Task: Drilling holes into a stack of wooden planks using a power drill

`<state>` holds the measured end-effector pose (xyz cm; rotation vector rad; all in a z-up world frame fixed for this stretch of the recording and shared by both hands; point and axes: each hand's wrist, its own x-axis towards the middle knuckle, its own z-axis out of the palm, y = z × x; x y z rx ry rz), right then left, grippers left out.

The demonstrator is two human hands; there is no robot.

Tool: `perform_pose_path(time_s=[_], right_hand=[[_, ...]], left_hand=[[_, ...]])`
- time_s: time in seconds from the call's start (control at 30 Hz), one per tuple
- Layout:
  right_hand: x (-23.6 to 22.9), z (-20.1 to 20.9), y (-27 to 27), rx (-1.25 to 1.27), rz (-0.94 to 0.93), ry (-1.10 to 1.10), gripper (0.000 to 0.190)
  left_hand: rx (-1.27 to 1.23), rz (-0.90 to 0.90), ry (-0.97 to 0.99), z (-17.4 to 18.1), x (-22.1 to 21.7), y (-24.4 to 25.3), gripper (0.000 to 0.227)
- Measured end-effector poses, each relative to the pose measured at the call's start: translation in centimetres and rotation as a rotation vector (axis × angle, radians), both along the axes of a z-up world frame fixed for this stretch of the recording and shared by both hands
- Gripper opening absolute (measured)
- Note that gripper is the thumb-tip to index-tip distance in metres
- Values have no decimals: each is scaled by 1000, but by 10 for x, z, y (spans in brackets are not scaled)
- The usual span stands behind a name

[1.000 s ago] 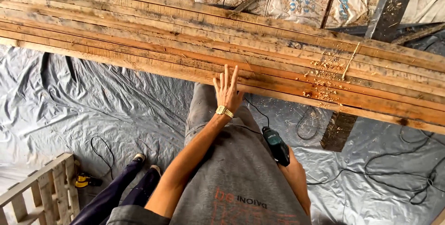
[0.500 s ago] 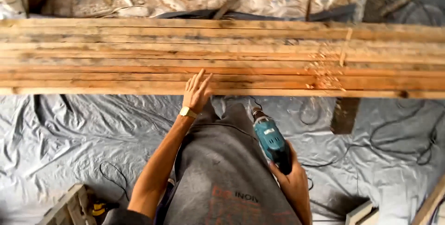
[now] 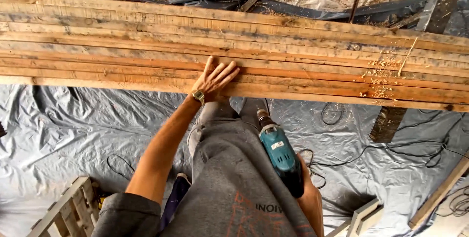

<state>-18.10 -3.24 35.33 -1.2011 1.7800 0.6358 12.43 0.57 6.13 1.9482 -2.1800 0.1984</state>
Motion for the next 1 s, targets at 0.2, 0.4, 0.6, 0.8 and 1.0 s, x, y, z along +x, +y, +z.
perform_pose_path(time_s=[0.2,0.4,0.6,0.8,1.0], right_hand=[[21,12,16,6,5,-27,109],[49,14,15,-35,51,-72,99],[69,17,-3,-17,142,-22,98],[76,18,-13,27,241,53,97],[85,16,-18,68,351,141,95]], left_hand=[[-16,28,-18,-32,-3,12,80],[-11,48,72,-39,-3,12,95],[-28,59,45,-73,-10,16,111],[-52,83,31,-36,-3,11,91],[332,55,374,-37,-15,7,102]])
